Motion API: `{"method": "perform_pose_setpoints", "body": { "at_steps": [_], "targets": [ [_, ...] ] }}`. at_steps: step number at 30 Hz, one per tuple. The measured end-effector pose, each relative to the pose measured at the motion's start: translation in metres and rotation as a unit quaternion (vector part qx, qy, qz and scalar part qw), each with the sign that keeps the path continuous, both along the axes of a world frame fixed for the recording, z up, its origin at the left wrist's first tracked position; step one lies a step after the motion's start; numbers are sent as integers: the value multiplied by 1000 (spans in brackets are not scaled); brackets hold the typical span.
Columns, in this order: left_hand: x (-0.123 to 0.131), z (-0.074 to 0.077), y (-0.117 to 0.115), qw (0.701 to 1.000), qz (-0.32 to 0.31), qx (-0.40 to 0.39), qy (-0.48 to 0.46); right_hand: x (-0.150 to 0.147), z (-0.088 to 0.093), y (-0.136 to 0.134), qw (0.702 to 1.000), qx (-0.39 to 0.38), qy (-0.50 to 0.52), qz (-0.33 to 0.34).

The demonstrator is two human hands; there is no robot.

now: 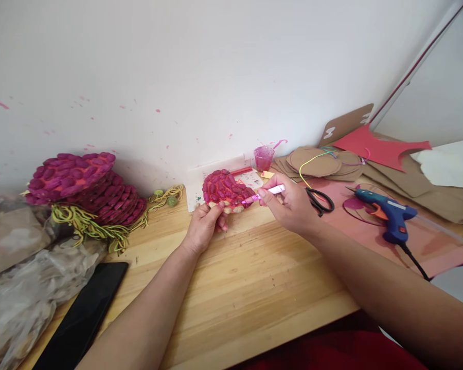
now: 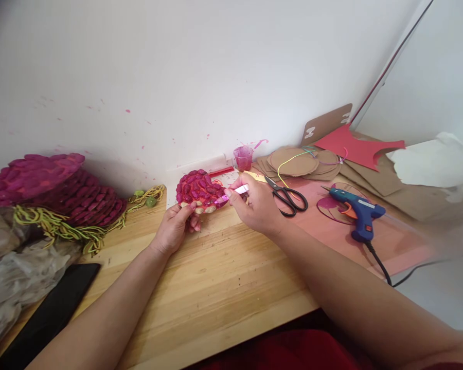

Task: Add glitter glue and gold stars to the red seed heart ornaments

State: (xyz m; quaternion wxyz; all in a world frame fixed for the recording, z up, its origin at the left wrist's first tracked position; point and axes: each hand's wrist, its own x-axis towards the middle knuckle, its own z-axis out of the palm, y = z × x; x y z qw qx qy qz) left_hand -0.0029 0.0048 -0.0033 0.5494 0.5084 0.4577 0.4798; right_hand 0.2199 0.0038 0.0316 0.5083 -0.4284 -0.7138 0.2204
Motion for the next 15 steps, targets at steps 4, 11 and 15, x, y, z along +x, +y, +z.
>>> {"method": "perform_pose_setpoints", "body": {
  "at_steps": [4,11,15],
  "targets": [
    [0,-1,-1,1000,-15,9,19,5,-3,7,998,-31,49,-5],
    [0,-3,-1,1000,8,9,24,0,-5,3,998,-21,49,42],
    [1,-1,-1,1000,2,6,20,-3,-5,0,999,6,11,36]
  ]
}}
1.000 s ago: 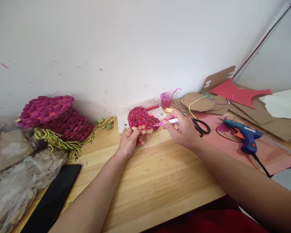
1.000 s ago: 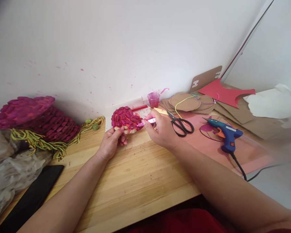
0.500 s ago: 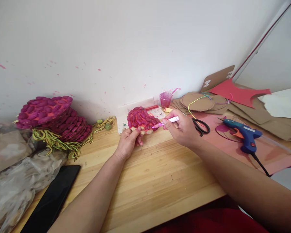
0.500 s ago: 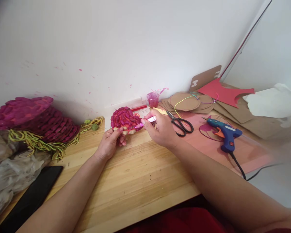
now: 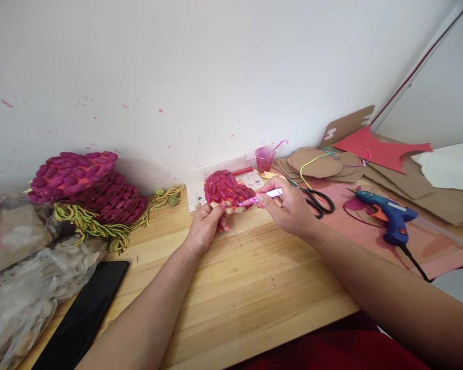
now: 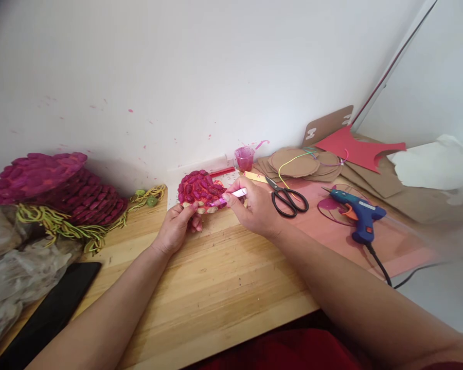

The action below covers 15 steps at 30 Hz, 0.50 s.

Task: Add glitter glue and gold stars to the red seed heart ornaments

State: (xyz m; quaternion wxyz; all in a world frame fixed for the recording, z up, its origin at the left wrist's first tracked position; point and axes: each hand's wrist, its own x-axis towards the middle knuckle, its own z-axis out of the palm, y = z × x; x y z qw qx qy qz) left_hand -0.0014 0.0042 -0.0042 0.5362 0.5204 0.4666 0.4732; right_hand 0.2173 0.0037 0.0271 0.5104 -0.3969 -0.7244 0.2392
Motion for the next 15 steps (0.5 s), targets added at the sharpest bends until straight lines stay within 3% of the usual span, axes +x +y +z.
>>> {"method": "perform_pose_setpoints", "body": {
  "at_steps": [15],
  "targets": [
    [-1,-1,0,1000,5,-4,-1,0,1,0,1000,11,6,-4]
  ]
}}
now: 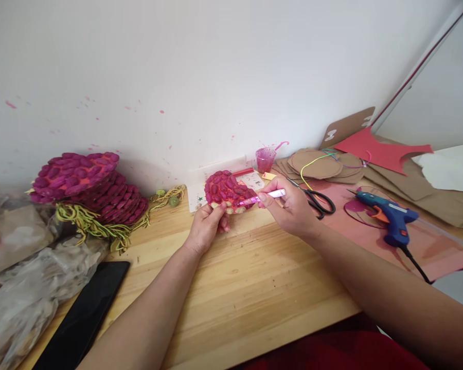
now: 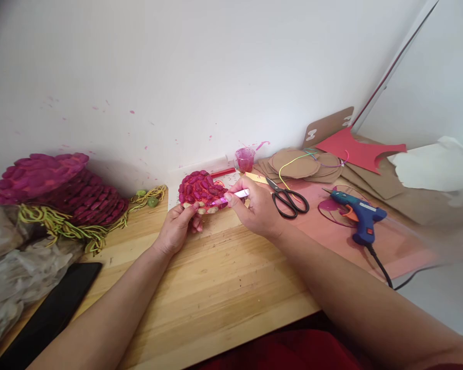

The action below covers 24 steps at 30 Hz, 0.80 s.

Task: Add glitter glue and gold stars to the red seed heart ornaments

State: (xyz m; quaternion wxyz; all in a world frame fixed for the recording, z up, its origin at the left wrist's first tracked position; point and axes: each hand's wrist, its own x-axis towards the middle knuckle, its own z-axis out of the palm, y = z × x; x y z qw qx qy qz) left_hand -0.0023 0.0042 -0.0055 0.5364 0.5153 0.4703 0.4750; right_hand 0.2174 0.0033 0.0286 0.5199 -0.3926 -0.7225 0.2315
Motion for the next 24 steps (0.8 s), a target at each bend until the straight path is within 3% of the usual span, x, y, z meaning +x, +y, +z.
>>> {"method": "perform_pose_setpoints", "body": {
  "at_steps": [24],
  "targets": [
    [0,0,0,1000,2,-3,-4,-2,3,-4,998,20,-44,-38]
  ]
}}
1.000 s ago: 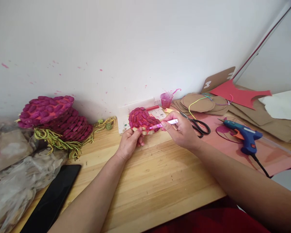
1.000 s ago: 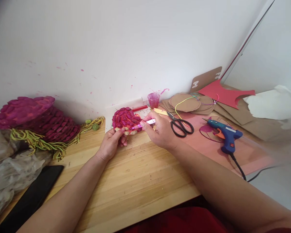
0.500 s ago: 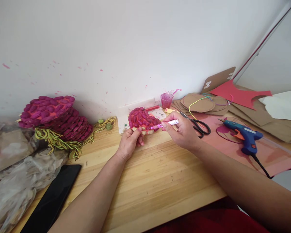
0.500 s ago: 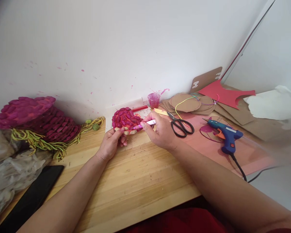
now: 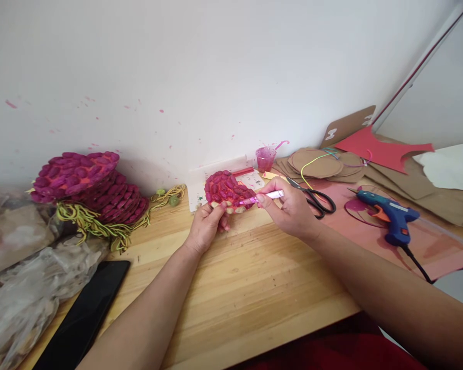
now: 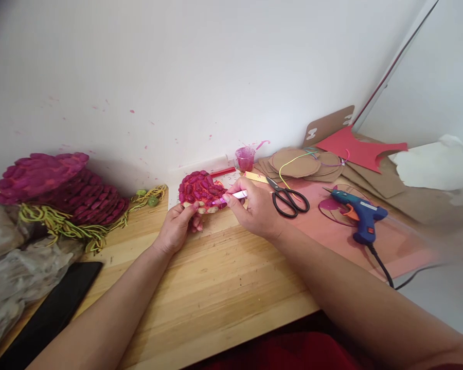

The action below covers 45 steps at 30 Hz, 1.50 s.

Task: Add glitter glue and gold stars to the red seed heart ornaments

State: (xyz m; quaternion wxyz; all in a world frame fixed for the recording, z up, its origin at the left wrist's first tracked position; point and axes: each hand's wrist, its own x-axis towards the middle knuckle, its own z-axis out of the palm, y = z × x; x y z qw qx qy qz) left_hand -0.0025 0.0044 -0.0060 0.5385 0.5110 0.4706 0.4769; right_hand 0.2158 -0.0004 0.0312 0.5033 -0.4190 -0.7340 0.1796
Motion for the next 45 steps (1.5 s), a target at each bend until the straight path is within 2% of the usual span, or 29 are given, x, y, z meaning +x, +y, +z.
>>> {"method": "perform_pose_setpoints", "body": {
  "at_steps": [5,12,17,22,26,31,36,41,45],
  "targets": [
    [0,0,1,1000,5,1,9,0,0,0,1000,5,-26,-8],
    [2,3,0,1000,12,-2,12,0,-2,3,996,75,-48,30],
    [3,3,-1,999,17,-3,29,2,1,1,999,46,-10,-21],
    [2,3,-1,1000,16,-10,15,0,-1,1,998,54,-38,22],
    [2,2,0,1000,16,-13,14,0,0,0,999,42,-24,-19],
    [3,3,-1,1000,20,-13,12,-1,-1,-1,998,41,-42,6],
    [2,3,0,1000,21,-7,14,0,0,-1,998,50,-24,-30],
    [2,2,-1,1000,12,-1,17,-1,-1,-1,998,46,-40,-2],
    [3,1,-1,1000,14,2,19,1,-1,1,998,57,-29,-26]
  ]
}}
